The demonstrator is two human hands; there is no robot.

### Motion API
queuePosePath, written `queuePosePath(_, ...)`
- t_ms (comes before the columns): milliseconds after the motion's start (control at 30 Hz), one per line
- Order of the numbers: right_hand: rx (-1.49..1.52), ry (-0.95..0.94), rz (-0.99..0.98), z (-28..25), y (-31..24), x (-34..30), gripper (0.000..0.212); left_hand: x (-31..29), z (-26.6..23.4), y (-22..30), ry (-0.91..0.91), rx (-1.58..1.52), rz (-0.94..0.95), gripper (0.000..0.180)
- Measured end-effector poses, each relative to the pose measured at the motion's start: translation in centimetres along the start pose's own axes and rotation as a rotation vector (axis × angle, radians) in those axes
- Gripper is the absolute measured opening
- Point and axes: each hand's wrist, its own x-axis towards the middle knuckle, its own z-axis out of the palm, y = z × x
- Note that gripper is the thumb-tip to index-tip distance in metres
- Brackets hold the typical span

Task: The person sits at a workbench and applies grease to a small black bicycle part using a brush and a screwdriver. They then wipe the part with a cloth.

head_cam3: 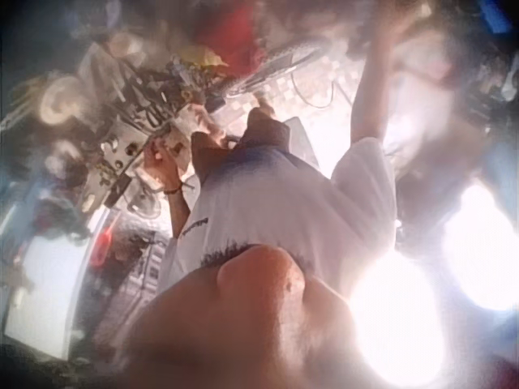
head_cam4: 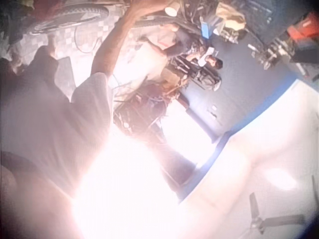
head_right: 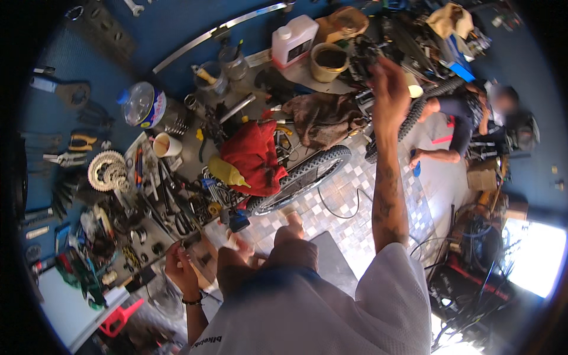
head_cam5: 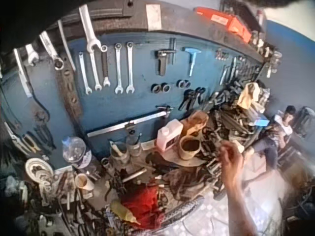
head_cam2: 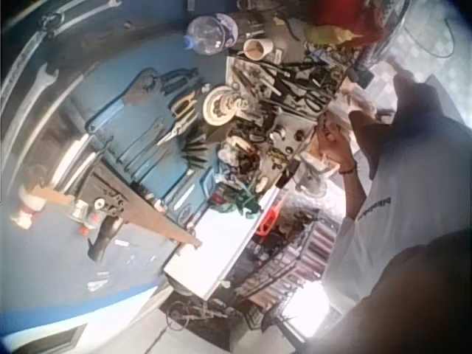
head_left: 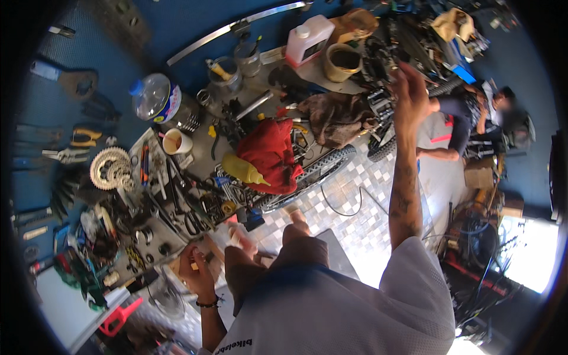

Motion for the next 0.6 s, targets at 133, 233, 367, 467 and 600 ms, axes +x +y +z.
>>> queuePosePath(133, -0.142, 0.030, 0.351, -0.6, 1.4, -7.6, 0.027, -3.2, 0.4, 2.1, 0.040, 0.145, -0.069, 0.021)
queuePosePath(233, -0.205, -0.220, 0.260, 0.8, 1.6, -14.5, 0.016, -4.0, 1.1, 3.7, 0.067, 0.160, -0.166, 0.020)
queuePosePath(367, -0.497, -0.404, 0.062, 2.9, 1.8, -18.7, 0.040, -4.2, 1.4, 5.2, 0.085, 0.107, -0.138, 0.021)
queuePosePath(467, -0.741, -0.333, -0.149, 4.7, 4.3, -17.3, 0.056, -4.4, 1.3, 5.5, 0.125, 0.124, -0.123, 0.021)
queuePosePath(600, -0.662, -0.541, -0.032, 2.8, 8.6, -10.9, 0.063, -5.7, 0.8, 5.2, 0.206, 0.114, -0.159, 0.020)
